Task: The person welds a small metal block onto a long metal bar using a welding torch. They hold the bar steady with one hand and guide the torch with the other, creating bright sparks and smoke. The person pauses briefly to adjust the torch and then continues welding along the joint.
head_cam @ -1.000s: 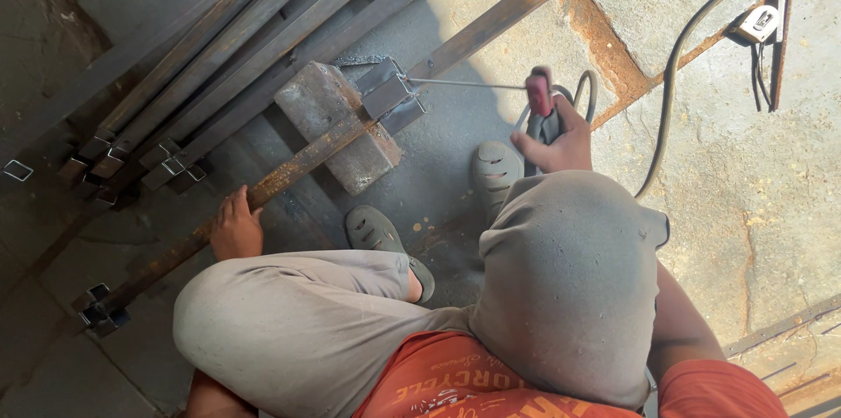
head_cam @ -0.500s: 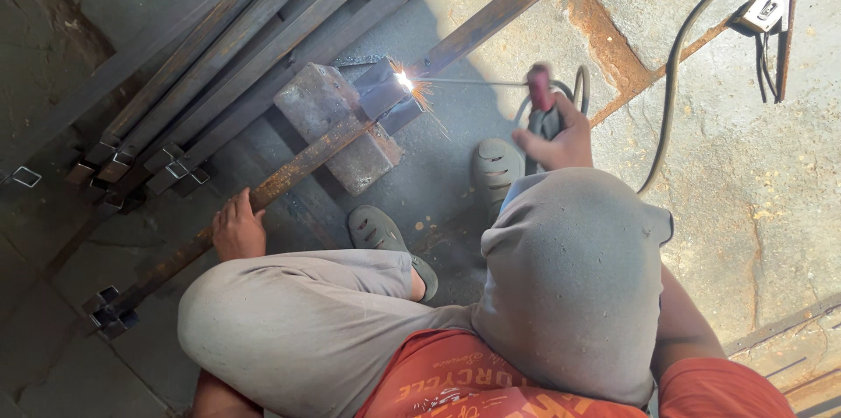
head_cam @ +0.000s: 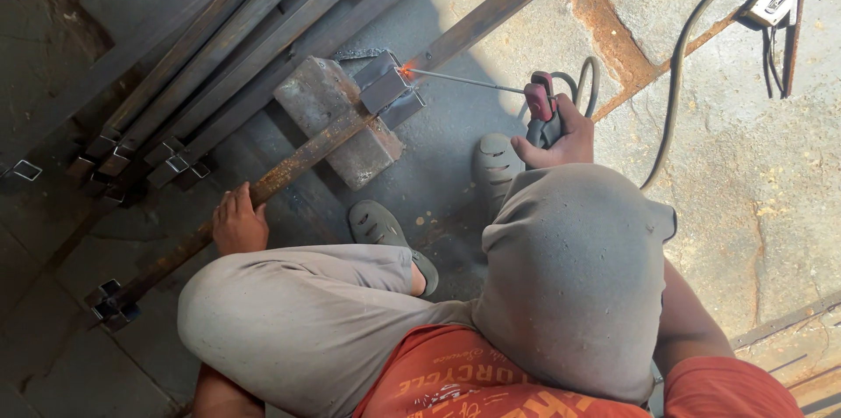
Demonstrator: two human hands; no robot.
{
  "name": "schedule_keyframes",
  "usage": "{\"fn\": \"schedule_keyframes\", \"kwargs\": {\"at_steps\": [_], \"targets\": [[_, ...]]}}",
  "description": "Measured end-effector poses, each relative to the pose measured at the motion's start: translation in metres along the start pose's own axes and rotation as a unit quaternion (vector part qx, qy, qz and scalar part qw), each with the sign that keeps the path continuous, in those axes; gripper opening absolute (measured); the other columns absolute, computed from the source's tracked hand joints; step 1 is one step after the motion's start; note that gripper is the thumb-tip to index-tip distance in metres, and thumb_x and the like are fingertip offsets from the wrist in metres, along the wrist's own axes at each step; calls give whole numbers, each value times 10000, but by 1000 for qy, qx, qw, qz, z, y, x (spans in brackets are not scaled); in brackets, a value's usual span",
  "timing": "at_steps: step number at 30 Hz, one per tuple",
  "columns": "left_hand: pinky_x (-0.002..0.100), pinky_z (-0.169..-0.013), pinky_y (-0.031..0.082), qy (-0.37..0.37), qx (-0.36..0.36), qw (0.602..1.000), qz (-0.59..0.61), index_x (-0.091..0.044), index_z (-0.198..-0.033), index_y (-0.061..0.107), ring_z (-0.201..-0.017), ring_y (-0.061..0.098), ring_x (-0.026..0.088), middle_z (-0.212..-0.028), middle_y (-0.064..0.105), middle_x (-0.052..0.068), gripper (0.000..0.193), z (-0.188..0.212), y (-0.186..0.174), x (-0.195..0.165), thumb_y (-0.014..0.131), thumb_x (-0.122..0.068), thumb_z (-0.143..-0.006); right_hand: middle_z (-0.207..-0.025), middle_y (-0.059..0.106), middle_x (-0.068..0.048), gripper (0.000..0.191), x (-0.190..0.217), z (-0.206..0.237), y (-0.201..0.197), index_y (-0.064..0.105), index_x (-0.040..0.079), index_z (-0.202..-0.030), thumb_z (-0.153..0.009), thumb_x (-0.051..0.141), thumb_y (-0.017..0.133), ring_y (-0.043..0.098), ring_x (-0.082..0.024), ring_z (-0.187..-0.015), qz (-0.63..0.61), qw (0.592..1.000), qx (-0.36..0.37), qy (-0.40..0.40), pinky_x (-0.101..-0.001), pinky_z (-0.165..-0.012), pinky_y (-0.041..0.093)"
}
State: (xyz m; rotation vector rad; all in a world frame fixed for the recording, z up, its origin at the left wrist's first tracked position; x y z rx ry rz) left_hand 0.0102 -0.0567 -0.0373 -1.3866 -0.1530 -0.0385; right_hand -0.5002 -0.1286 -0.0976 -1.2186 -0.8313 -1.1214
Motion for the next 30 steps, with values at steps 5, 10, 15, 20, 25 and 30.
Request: {"fn": "schedule_keyframes", "kwargs": {"at_steps": [5,10,15,20,25,30], "targets": [[479,-1146,422,-11,24,1000,1,-49,-1466,517,-1389,535,346,-1435,606,160,565,3,6,4,715,-219,-965,-725,532,49,465,4,-1,6,584,45,-925,-653,316,846,485,-60,-696,7,1000,9,-3,-247,-652,410],[470,-1142,428,-11,19,1000,-10,-51,-1461,523,-1383,539,338,-1431,613,155,571,4,12,7,729,-212,-953,-725,506,52,457,2,-2,8,599,45,-943,-649,296,843,453,-58,-694,-2,1000,13,4,-241,-646,391],[446,-1117,457,-7,-10,1000,-12,-69,-1441,547,-1350,578,309,-1373,640,128,586,5,14,10,768,-203,-915,-723,503,58,451,-2,-1,8,614,49,-957,-646,271,853,438,-51,-699,-19,999,21,15,-235,-638,382],[444,-1099,465,3,-17,1000,-10,-58,-1423,556,-1329,586,309,-1338,652,130,588,7,16,11,778,-201,-898,-763,537,66,459,-4,2,7,606,49,-955,-679,295,879,470,-37,-735,-54,998,24,9,-225,-669,402],[449,-1083,465,-7,-14,1000,-16,-70,-1423,566,-1327,581,314,-1315,655,138,596,6,19,13,785,-211,-887,-709,537,52,472,-2,1,5,625,57,-960,-669,332,875,467,-45,-681,-2,1000,26,3,-235,-630,407],[447,-1091,463,-8,-10,1000,-17,-77,-1432,570,-1323,574,321,-1333,644,158,588,6,20,14,780,-219,-902,-706,517,38,473,-1,1,5,627,50,-952,-646,320,864,449,-62,-677,13,999,31,14,-247,-615,386]]}}
Point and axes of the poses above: each hand's wrist, its own z-axis away from the middle knuckle, its own y-axis out of the palm, x = y × z, the point moved 7 cm from there along -z, towards the middle knuckle
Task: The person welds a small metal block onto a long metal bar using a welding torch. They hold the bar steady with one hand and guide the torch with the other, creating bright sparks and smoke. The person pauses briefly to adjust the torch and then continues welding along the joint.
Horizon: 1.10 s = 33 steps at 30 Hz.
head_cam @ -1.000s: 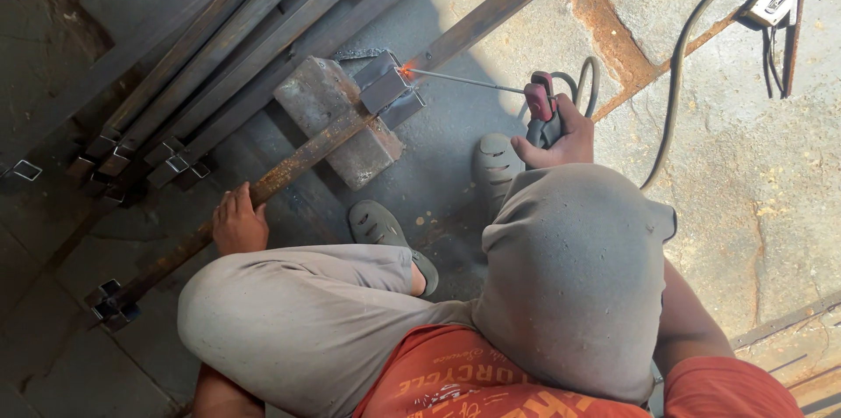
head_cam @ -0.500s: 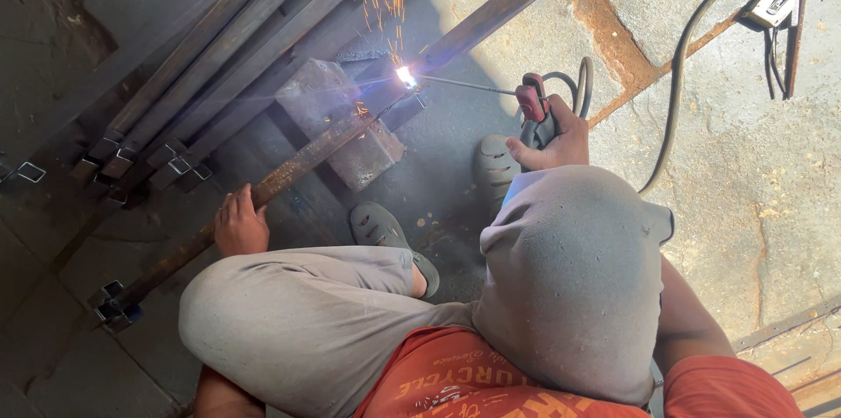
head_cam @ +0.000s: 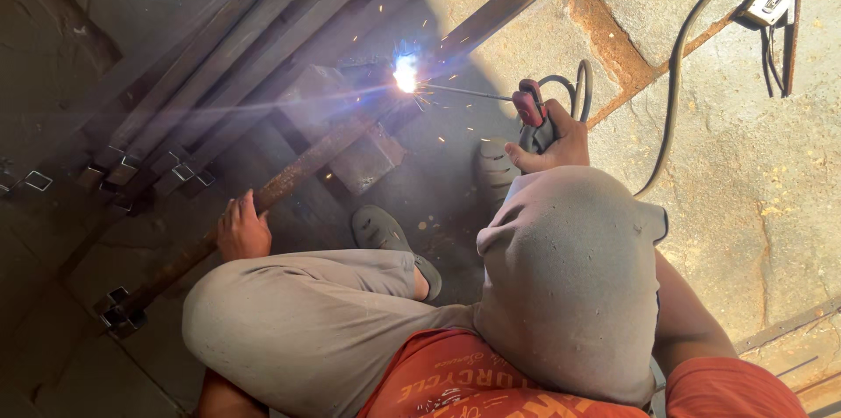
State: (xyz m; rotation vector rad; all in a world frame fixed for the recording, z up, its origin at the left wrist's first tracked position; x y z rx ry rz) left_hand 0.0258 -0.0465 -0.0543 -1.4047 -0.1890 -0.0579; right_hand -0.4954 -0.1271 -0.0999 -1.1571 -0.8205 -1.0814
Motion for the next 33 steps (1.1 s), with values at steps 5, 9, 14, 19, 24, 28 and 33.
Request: {"fn": "schedule_keyframes", "kwargs": {"at_steps": [5,9,14,19,24,28,33], "targets": [[450,-1098,462,9,-7,1000,11,-62,-1429,566,-1340,577,326,-1349,649,149,570,0,-4,-3,766,-200,-914,-699,524,38,476,0,1,0,629,50,-968,-647,316,861,461,-65,-671,4,1000,4,11,-247,-623,397],[455,-1088,462,5,0,1000,15,-63,-1431,564,-1339,575,333,-1350,643,163,569,-2,-11,-7,763,-201,-916,-712,542,42,482,-1,1,-1,633,56,-981,-651,321,863,472,-64,-679,8,1000,-1,-7,-245,-637,425],[462,-1106,453,10,-1,1000,4,-62,-1447,557,-1347,568,339,-1368,639,163,558,-4,-23,-15,748,-213,-945,-720,527,36,510,-5,0,-5,564,52,-923,-665,358,880,470,-59,-696,-15,999,-22,-41,-242,-631,420],[456,-1127,451,6,0,1000,3,-63,-1452,549,-1367,565,331,-1390,637,144,559,-6,-31,-20,744,-215,-951,-684,493,26,503,-11,1,-3,565,53,-894,-654,364,880,442,-65,-669,12,1000,-11,-23,-245,-607,391],[454,-1117,449,10,1,1000,1,-59,-1442,552,-1359,564,327,-1392,637,140,560,-6,-30,-20,743,-213,-939,-708,521,49,482,-6,1,-1,626,63,-956,-663,359,868,478,-44,-677,-6,1000,-1,-24,-220,-622,400],[455,-1111,454,3,-1,1000,6,-60,-1433,559,-1348,569,329,-1372,649,140,573,-6,-27,-17,756,-214,-917,-706,542,49,486,-4,0,0,637,57,-969,-660,351,869,501,-47,-674,5,1000,2,-13,-223,-639,417],[462,-1090,464,8,-1,1000,14,-56,-1434,565,-1319,586,342,-1323,655,166,601,-5,-19,-11,779,-225,-898,-733,556,48,494,-1,1,0,658,55,-1008,-653,328,866,507,-51,-706,6,1000,10,-11,-227,-666,421]]}}
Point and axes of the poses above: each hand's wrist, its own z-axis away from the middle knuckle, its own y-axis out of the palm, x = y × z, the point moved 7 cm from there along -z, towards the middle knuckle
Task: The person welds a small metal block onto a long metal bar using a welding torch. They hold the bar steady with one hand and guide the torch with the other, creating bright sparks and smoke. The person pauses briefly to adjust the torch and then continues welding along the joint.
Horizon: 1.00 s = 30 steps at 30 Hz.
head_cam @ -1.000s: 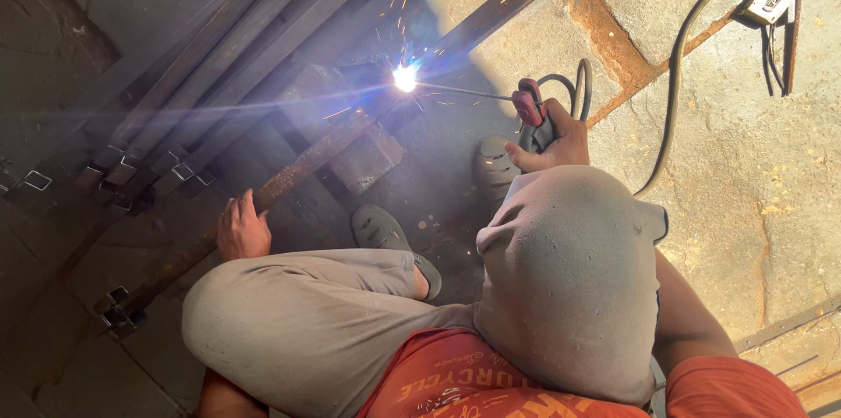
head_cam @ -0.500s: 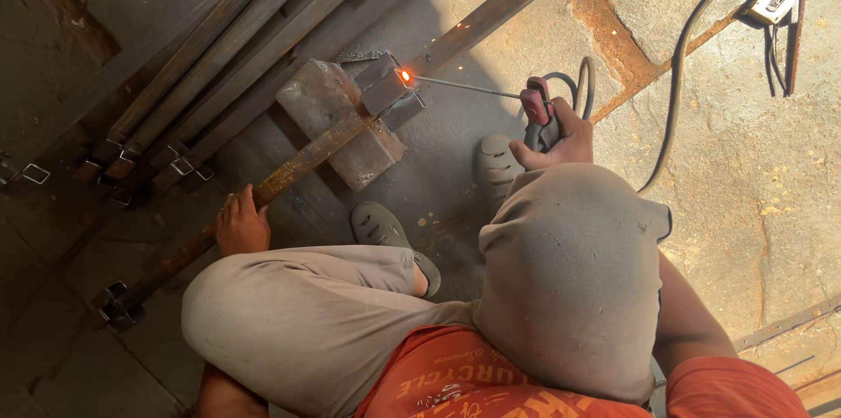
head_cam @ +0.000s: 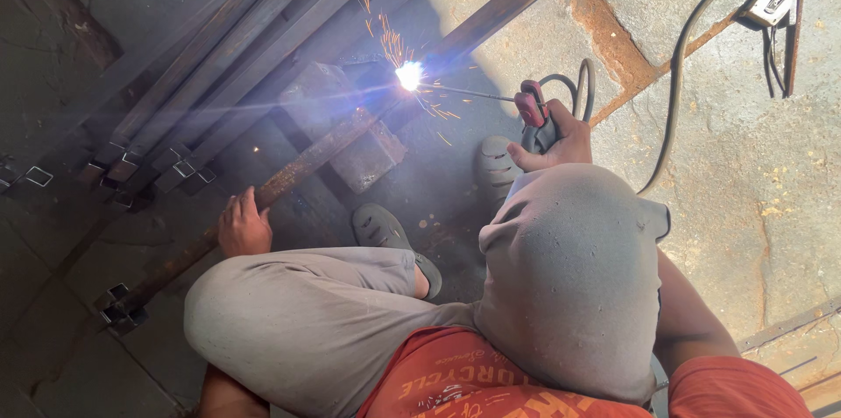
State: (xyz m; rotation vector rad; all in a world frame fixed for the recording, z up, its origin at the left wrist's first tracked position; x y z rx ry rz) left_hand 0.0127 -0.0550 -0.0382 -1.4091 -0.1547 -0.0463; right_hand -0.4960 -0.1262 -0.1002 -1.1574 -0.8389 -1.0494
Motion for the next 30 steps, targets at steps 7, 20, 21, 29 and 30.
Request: {"fn": "schedule_keyframes", "kwargs": {"at_steps": [7,20,21,29,30], "targets": [[465,-1110,472,-2,-23,1000,-7,-79,-1439,572,-1321,600,343,-1310,661,155,609,4,9,4,803,-236,-897,-755,554,43,480,-3,2,0,658,61,-1002,-653,311,873,494,-63,-719,-6,1000,4,19,-244,-656,411],[486,-1071,463,8,31,999,-25,-116,-1435,541,-1239,618,335,-1308,637,148,731,-6,17,-7,849,-375,-825,-810,557,30,490,-9,9,-16,601,46,-1001,-673,303,858,503,-82,-771,-45,994,-93,-25,-260,-706,433],[476,-1075,471,0,42,999,-29,-130,-1425,558,-1227,632,324,-1295,646,132,708,-8,20,-6,852,-388,-834,-804,559,31,491,-9,9,-17,607,46,-1004,-671,304,858,507,-85,-764,-41,994,-95,-24,-262,-705,434],[486,-1005,475,-50,206,972,101,-140,-1372,620,-1164,646,366,-1270,691,158,679,-43,25,28,871,-392,-793,-824,594,25,548,-7,9,-14,599,51,-1005,-713,399,906,576,-74,-750,-146,985,-83,-35,-252,-683,460],[485,-1018,470,-73,241,958,137,-154,-1382,612,-1192,636,366,-1293,685,155,668,-46,29,32,863,-350,-795,-816,592,25,560,-7,11,-14,594,54,-1000,-711,415,911,581,-71,-737,-145,986,-82,-26,-251,-672,467]]}}
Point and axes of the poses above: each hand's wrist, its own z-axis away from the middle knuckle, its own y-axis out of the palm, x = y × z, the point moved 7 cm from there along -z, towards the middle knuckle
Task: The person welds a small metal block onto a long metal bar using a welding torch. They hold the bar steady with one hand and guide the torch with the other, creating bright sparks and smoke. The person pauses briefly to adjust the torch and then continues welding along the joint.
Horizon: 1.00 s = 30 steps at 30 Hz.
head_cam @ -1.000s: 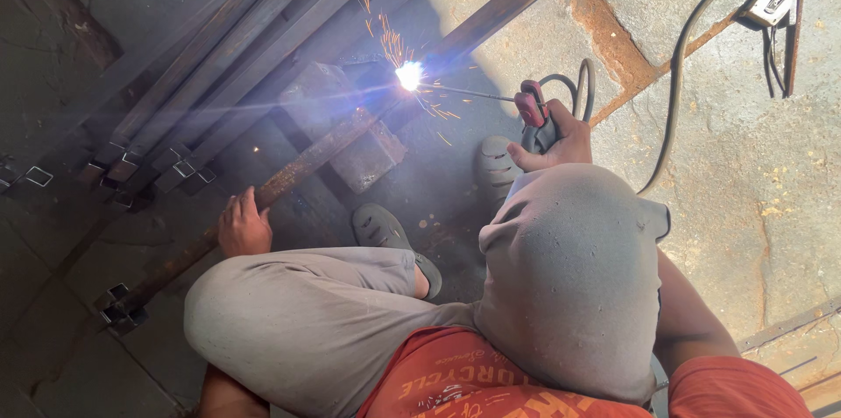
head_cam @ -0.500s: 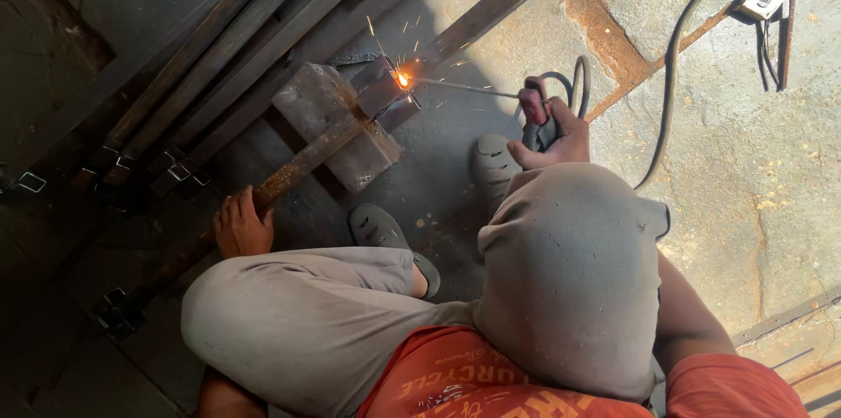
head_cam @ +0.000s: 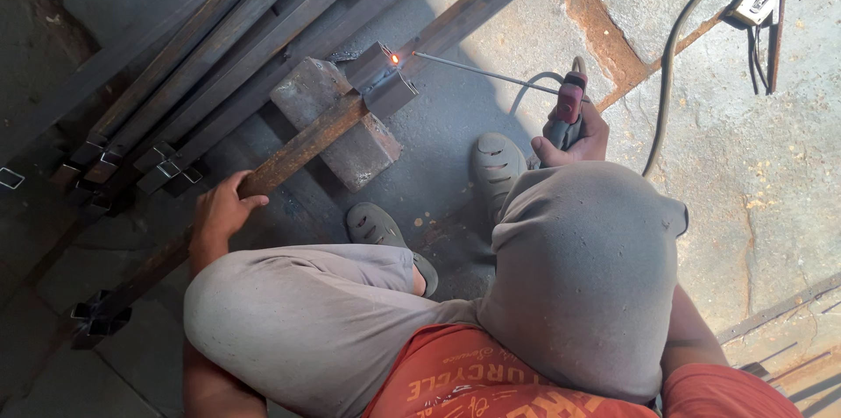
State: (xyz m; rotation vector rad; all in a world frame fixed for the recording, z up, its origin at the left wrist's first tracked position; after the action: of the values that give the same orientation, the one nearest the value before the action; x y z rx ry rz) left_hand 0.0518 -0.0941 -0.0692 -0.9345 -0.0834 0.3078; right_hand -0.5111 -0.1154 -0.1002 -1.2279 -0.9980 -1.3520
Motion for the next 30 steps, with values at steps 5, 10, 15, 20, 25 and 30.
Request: {"fn": "schedule_keyframes", "kwargs": {"at_steps": [5,10,15,20,25,30], "targets": [[476,-1034,493,20,41,987,153,-187,-1441,591,-1259,626,365,-1345,665,175,631,-11,1,-1,780,-219,-840,-851,608,25,562,4,-1,6,618,51,-1033,-705,411,901,572,-68,-790,29,1000,-4,-3,-247,-728,459],[485,-1048,487,51,22,990,130,-185,-1475,569,-1264,607,409,-1337,662,186,606,-8,0,-5,750,-230,-898,-882,608,26,539,7,-6,19,623,45,-1025,-689,377,882,568,-80,-824,73,997,-3,-17,-252,-762,467],[510,-1038,456,102,-86,988,72,-155,-1412,600,-1218,587,422,-1327,662,165,561,13,-11,-16,769,-238,-884,-796,576,14,508,10,-20,40,593,41,-968,-672,348,868,518,-93,-755,121,992,16,-23,-264,-708,446],[504,-1033,457,69,-139,988,18,-138,-1386,599,-1217,587,410,-1306,662,149,622,30,-13,-16,811,-253,-814,-744,568,13,498,11,-28,55,582,42,-966,-670,320,871,498,-80,-696,152,987,41,-18,-254,-670,446],[503,-1092,451,71,-175,982,-13,-124,-1394,590,-1247,599,373,-1301,668,133,575,26,-3,-14,785,-235,-865,-768,577,24,479,11,-28,57,591,52,-1014,-711,306,861,520,-61,-714,134,989,49,-24,-241,-696,460],[491,-1020,479,37,-167,985,0,-118,-1402,581,-1275,581,384,-1329,653,145,553,23,3,-11,764,-208,-887,-732,534,11,509,10,-29,58,585,54,-987,-685,347,870,493,-71,-674,171,983,63,-26,-248,-662,450]]}}
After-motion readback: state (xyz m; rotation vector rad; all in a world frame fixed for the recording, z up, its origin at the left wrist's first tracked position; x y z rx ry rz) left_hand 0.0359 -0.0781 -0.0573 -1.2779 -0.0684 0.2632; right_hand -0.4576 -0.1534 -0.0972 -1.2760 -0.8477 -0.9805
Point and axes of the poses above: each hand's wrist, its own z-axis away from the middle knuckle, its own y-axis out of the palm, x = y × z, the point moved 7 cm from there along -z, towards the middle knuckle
